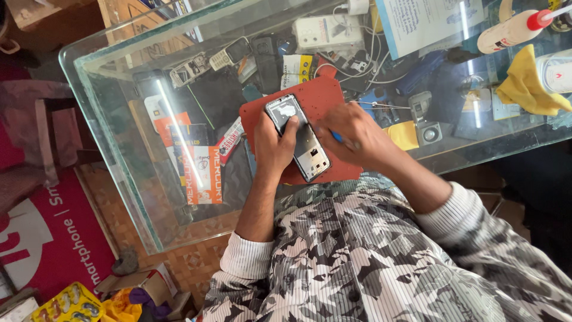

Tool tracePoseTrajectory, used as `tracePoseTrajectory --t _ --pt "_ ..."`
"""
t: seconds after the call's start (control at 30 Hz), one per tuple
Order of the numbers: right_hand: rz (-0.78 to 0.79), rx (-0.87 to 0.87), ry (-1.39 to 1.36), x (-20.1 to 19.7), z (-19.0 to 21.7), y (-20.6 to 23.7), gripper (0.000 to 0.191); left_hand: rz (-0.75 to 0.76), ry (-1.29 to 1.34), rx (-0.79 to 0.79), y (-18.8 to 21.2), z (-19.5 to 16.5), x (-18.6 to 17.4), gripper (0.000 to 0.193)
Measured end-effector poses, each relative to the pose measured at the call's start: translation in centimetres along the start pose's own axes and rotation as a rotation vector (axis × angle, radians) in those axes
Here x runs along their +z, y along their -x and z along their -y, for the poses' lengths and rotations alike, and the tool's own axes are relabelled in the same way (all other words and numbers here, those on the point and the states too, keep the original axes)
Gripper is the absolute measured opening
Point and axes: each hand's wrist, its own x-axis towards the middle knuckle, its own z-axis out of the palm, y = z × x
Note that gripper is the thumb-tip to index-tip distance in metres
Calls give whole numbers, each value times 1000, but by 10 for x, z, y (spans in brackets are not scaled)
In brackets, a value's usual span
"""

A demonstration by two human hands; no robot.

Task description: The person uses a blue-handled tool to scrape adhesive residue from the back of a disassembled smartphone. They then apply glue from a white bottle with a red cap to the same area and spread it with a finger. The phone remains open on a red mat throughout.

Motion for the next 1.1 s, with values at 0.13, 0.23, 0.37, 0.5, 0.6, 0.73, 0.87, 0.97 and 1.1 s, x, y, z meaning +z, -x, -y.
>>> tracePoseTrajectory --t 0.13,0.23,0.37,0.5,0.6,0.73,0.87,0.97,1.1 --pt "19 3 -21 -7 19 52 14 -18 13 14 2 4 2 30" --pt "9 44 -82 -9 21 71 18 -26 23 26 3 6 3 30" --pt "-138 192 -148 -12 14 70 23 -15 61 -10 2 8 3 31" --pt "-261 89 -109 -9 10 61 33 -7 122 59 6 7 0 29" --pt "-218 7 -19 -4 5 58 24 1 203 61 10 5 -2 31" --pt "-276 194 -306 3 -12 51 28 58 122 40 7 3 -5 30" --pt "-294 359 -703 5 -35 42 29 162 244 -40 3 5 -10 33" --pt "-301 358 -874 6 -42 40 31 268 443 -112 3 9 -16 35" --pt "-306 358 -922 11 -42 38 34 333 462 -93 5 8 -27 34"
